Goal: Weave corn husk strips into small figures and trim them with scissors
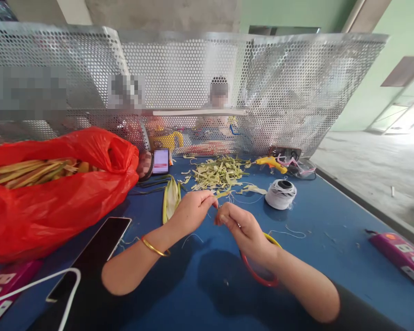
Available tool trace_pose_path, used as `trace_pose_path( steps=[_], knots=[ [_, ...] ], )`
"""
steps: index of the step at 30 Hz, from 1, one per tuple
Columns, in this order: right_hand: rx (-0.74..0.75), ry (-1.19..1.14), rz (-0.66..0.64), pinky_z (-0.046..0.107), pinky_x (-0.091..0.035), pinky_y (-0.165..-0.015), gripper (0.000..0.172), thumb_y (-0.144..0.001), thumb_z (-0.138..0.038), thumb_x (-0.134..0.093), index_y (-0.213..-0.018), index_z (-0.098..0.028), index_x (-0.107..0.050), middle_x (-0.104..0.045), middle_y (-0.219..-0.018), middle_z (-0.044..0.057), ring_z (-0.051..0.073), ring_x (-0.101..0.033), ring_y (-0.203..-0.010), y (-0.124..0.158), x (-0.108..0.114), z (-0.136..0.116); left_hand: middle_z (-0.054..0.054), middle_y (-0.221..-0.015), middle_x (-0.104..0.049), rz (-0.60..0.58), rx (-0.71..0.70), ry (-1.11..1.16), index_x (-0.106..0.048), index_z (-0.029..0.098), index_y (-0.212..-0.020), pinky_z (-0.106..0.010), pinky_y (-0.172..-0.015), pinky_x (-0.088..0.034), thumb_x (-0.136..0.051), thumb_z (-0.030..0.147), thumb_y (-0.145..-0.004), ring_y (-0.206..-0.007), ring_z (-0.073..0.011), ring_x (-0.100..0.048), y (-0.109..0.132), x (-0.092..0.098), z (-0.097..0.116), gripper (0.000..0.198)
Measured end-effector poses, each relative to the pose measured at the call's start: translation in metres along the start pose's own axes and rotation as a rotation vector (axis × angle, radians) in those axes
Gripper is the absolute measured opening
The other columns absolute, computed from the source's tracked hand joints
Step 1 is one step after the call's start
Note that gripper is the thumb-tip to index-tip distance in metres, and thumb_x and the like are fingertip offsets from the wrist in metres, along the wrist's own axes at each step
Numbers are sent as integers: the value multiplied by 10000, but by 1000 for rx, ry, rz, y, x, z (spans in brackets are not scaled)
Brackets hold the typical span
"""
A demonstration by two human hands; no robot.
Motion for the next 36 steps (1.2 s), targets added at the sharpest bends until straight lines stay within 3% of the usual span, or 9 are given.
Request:
trace_pose_path(
  steps=[5,9,13,18,23,26,29,33,36],
  knots=[
    [217,310,-70,294,-345,-583,196,-910,-114,-331,-758,-228,-378,-460,-680,16,167,-372,-627,1,-4,-5,-6,-730,-667,33,-33,-102,-611,202,-688,-270,-691,-401,-384,237,-881,-750,-171,-598,0,-4,-2,299],
    [210,260,-81,294,-339,-586,203,-914,-123,-329,-748,-231,-375,-450,-673,13,166,-362,-627,0,1,-9,-29,-771,-666,13,-90,-302,-607,202,-699,-277,-711,-404,-388,204,-882,-782,-182,-597,1,-7,-4,285],
    [-53,29,-76,272,-354,-588,254,-955,-237,-362,-706,-220,-407,-455,-664,-2,139,-391,-620,-4,17,-8,-37,-741,-640,-162,-216,-431,-617,196,-718,-268,-673,-399,-392,206,-889,-734,-178,-586,5,-5,-2,283],
    [-470,-653,-3,261,-365,-555,322,-849,-416,-565,-636,-194,-468,-453,-597,-26,114,-435,-559,-13,31,10,-8,-744,-649,-484,-405,-83,-643,197,-715,-224,-697,-406,-428,223,-896,-718,-128,-585,11,3,9,283],
    [-636,-1032,162,259,-397,-578,279,-736,-357,-660,-636,-197,-454,-444,-610,-33,119,-488,-581,-14,14,23,-2,-703,-634,-119,-225,122,-628,188,-704,-236,-674,-410,-430,316,-904,-670,-127,-550,5,6,7,310],
    [-558,-897,233,280,-426,-634,282,-821,-396,-580,-656,-204,-457,-495,-668,-5,144,-527,-661,-8,-2,18,-3,-708,-645,73,-108,58,-619,191,-698,-251,-680,-415,-421,279,-885,-689,-144,-566,0,3,1,287],
    [-340,-466,179,288,-411,-659,263,-908,-369,-474,-696,-213,-473,-510,-695,9,152,-496,-688,-2,-8,5,-7,-732,-664,103,-57,-116,-619,201,-696,-264,-702,-418,-412,220,-869,-737,-162,-592,-2,-2,-2,270],
    [-153,-47,21,272,-347,-592,262,-929,-305,-420,-681,-223,-397,-442,-666,-9,135,-380,-617,-1,2,-9,-53,-764,-655,-20,-140,-424,-617,195,-710,-284,-690,-415,-389,215,-888,-771,-197,-603,3,-7,-1,290],
    [-264,-100,-46,261,-345,-581,274,-914,-301,-449,-657,-214,-410,-455,-635,-17,123,-396,-603,-5,15,-5,-48,-745,-644,-251,-259,-456,-626,195,-720,-269,-654,-402,-415,213,-881,-720,-185,-599,7,-5,1,267]
  ],
)
Point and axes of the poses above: each hand's wrist, its own y-axis away from the middle knuckle, its own x-axis out of the back of the hand, z = x × y, the point moved 1 cm from there along -y, towards the middle knuckle
